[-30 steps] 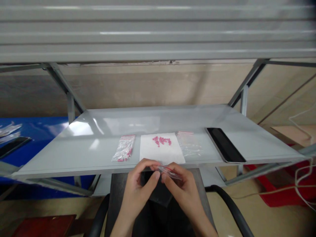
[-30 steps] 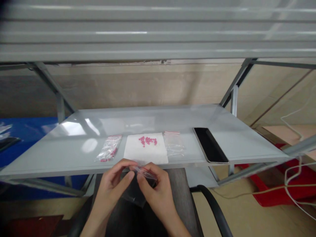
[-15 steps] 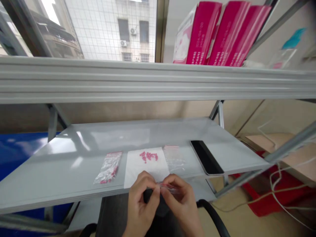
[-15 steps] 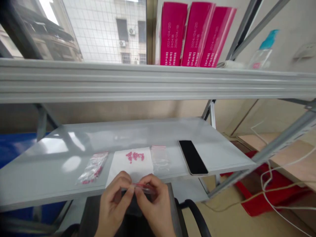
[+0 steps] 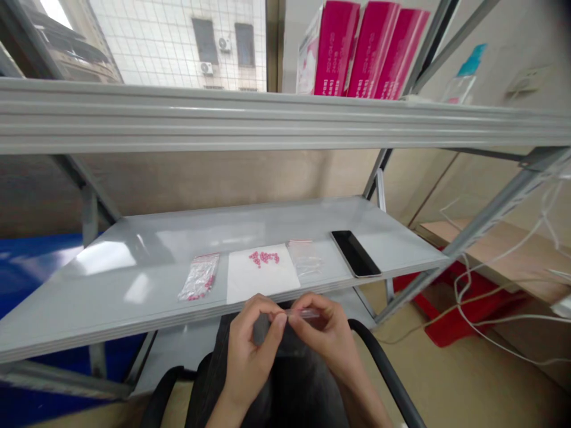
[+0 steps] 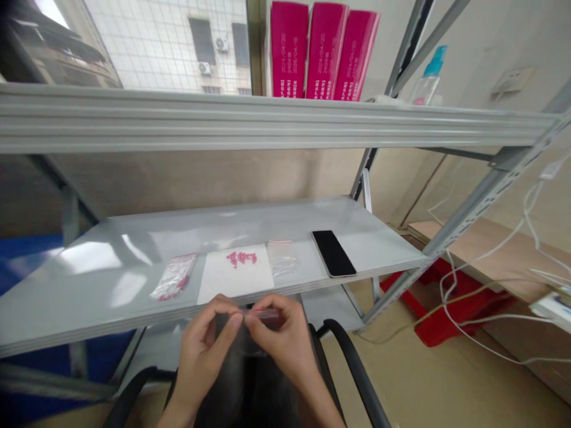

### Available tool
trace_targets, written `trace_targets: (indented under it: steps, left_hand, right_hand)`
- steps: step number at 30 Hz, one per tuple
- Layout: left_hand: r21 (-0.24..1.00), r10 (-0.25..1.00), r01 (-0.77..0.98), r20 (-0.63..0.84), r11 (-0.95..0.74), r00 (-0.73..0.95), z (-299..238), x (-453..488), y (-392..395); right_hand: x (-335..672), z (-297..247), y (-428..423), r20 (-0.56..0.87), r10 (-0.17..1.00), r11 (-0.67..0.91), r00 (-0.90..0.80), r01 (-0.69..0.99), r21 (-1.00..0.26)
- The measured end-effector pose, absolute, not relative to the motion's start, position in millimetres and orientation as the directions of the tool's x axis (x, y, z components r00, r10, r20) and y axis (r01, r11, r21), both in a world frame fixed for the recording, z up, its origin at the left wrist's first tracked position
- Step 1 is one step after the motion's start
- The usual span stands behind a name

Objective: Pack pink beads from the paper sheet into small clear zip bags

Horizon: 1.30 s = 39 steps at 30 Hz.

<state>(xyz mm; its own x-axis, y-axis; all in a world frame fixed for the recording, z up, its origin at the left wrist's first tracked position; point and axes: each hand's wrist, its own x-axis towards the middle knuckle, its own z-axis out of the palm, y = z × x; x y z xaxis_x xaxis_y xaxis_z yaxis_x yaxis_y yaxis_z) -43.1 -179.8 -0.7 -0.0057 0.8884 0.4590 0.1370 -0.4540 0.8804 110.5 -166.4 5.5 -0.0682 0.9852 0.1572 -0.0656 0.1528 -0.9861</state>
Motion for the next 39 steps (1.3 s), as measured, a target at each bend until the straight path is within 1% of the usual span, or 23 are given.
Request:
trace_targets:
  steps: [2,4,7,9,12,13,15,17,19,21,23,25,28,30,34,39]
  left_hand:
    - [0.882,0.891,0.162,0.453,-0.442,-0.036,0.6,-49.2,-182.7]
    - [0.876,0.886,0.165,0.463,-0.454,-0.021,1.4,-53.4,-183.6]
    - [0.88,0.891,0.141,0.45,-0.453,0.057,0.0,-56.2,-183.3]
    - [0.897,0.906,0.129,0.417,-0.423,0.071,-2.3,-57.0,-182.9]
    - [0.907,0.919,0.15,0.392,-0.393,0.033,-6.1,-58.3,-181.9]
    - [0.901,0.915,0.17,0.404,-0.4,0.016,-6.9,-58.6,-181.2]
    - [0.868,0.887,0.214,0.461,-0.447,-0.017,-7.1,-58.3,-179.0]
    - [0.821,0.841,0.245,0.54,-0.516,-0.039,-4.6,-56.7,-174.8]
    - [0.792,0.812,0.252,0.583,-0.556,-0.039,1.4,-53.7,-167.7]
    - [0.813,0.831,0.231,0.555,-0.534,-0.035,10.1,-49.5,-156.6]
    - [0.858,0.873,0.197,0.488,-0.475,-0.019,20.0,-43.5,-141.1]
    - [0.885,0.9,0.183,0.436,-0.429,0.001,28.6,-35.0,-120.9]
    - [0.881,0.903,0.21,0.429,-0.423,0.017,35.5,-18.8,-82.9]
    - [0.878,0.903,0.225,0.429,-0.421,0.018,35.1,-8.2,-54.9]
    - [0.853,0.907,0.34,0.421,-0.396,-0.002,27.1,3.9,-9.3]
    - [0.761,0.908,0.553,0.419,-0.339,-0.02,19.2,0.1,8.6]
  right_hand:
    - [110.2,1.3,-165.2,0.171,0.983,0.161,-0.068,-0.133,-0.978]
    - [108.8,-0.7,-164.6,0.192,0.978,0.175,-0.077,-0.182,-0.967]
    - [105.7,1.2,-165.9,0.201,0.973,0.179,-0.113,-0.185,-0.966]
    - [104.5,3.4,-166.6,0.179,0.976,0.156,-0.127,-0.17,-0.973]
    - [104.7,3.7,-165.8,0.146,0.982,0.121,-0.116,-0.202,-0.972]
    - [105.1,3.2,-165.2,0.156,0.983,0.132,-0.098,-0.22,-0.967]
    - [106.2,2.5,-164.0,0.215,0.976,0.2,-0.044,-0.225,-0.953]
    - [108.2,3.9,-163.0,0.298,0.955,0.293,0.003,-0.184,-0.938]
    - [112.3,8.1,-161.2,0.361,0.932,0.36,0.016,-0.13,-0.924]
    - [118.8,14.5,-156.6,0.39,0.921,0.389,0.011,-0.086,-0.917]
    - [127.3,21.9,-147.3,0.397,0.918,0.397,0.016,-0.033,-0.917]
    - [136.8,28.6,-131.7,0.4,0.915,0.398,0.053,0.049,-0.916]
    - [150.5,34.2,-96.5,0.4,0.904,0.368,0.154,0.2,-0.908]
    - [157.9,33.7,-68.5,0.398,0.898,0.348,0.187,0.251,-0.903]
    - [164.9,24.8,-20.9,0.395,0.9,0.319,0.182,0.341,-0.884]
    - [169.6,11.5,8.2,0.397,0.902,0.28,0.171,0.468,-0.838]
